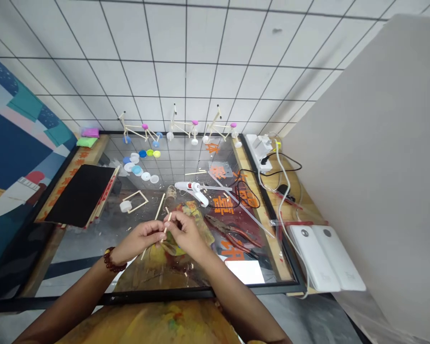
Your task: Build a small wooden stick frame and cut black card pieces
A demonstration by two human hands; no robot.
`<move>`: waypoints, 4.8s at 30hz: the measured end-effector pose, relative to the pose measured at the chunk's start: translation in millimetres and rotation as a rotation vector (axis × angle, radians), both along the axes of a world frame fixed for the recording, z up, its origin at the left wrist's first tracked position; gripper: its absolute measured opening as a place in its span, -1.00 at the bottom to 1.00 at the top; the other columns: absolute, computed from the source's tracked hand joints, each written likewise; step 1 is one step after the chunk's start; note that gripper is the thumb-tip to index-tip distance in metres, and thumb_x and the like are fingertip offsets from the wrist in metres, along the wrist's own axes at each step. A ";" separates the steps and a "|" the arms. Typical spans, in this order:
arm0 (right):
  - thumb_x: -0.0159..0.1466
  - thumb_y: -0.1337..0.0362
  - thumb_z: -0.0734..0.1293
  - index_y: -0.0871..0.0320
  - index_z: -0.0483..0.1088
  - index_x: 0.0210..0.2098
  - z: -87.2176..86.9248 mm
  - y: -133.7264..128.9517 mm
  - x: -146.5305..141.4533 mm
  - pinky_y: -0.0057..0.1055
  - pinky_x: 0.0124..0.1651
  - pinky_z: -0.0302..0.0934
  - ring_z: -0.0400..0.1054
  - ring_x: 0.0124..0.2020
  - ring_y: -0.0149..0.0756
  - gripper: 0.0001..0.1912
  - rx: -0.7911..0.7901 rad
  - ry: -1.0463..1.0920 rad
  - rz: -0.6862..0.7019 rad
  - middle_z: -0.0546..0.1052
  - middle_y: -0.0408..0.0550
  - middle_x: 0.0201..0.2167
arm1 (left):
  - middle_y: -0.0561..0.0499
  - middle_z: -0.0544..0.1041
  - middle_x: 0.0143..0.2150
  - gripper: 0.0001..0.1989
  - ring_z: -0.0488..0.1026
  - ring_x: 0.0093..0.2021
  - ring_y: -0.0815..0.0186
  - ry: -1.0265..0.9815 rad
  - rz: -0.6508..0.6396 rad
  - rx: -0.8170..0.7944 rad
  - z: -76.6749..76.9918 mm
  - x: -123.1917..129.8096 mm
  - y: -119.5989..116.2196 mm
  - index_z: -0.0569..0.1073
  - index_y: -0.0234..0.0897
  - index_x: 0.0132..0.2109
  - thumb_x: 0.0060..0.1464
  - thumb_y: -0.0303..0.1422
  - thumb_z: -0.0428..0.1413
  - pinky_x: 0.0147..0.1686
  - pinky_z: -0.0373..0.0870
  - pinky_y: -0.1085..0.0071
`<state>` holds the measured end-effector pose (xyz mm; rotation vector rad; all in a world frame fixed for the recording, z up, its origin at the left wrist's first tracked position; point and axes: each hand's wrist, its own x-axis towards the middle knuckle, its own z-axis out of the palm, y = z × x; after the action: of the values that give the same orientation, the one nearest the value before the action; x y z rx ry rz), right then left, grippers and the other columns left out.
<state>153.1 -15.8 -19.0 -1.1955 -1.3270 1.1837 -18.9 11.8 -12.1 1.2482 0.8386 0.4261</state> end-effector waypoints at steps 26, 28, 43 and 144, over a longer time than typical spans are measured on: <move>0.25 0.29 0.36 0.07 0.54 -0.35 -2.6 -7.8 4.4 -0.39 -0.28 0.33 0.47 -0.39 -0.32 -0.90 0.271 -0.361 -0.136 0.60 -0.10 -0.44 | 0.07 0.41 -0.52 -0.72 0.27 -0.54 0.45 0.130 0.600 0.316 9.3 -15.9 0.3 0.53 -0.30 -0.40 0.14 -0.19 0.12 -0.49 0.23 0.50; 0.25 0.29 0.35 0.07 0.53 -0.36 -4.0 -8.7 4.8 -0.39 -0.27 0.32 0.46 -0.39 -0.33 -0.90 0.279 -0.374 -0.112 0.60 -0.11 -0.43 | 0.06 0.44 -0.50 -0.74 0.28 -0.55 0.45 0.097 0.618 0.284 8.6 -15.1 0.9 0.58 -0.30 -0.29 0.13 -0.19 0.14 -0.50 0.25 0.49; 0.35 0.26 0.22 0.13 0.43 -0.40 10.3 -14.2 2.3 -0.42 -0.33 0.19 0.34 -0.45 -0.36 -0.77 0.287 -0.399 0.023 0.46 -0.12 -0.51 | 0.00 0.46 -0.41 -0.83 0.36 -0.38 0.37 -0.136 0.652 0.373 -5.1 -18.1 4.1 0.58 -0.28 -0.42 0.06 -0.29 0.24 -0.35 0.30 0.43; 0.09 -0.05 0.45 0.14 0.55 -0.42 -2.9 5.3 -20.7 -0.51 -0.54 0.05 0.19 -0.61 -0.49 -0.65 -0.026 0.130 0.119 0.46 -0.19 -0.60 | -0.08 0.59 -0.46 -0.57 0.54 -0.51 0.36 -0.171 0.144 -0.108 -7.9 -26.0 -17.2 0.52 -0.41 -0.28 -0.19 -0.14 0.37 -0.49 0.48 0.50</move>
<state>132.4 -10.4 -21.9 -1.0514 -1.3022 1.3442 -44.9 -5.4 -20.0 1.0392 0.7971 0.5879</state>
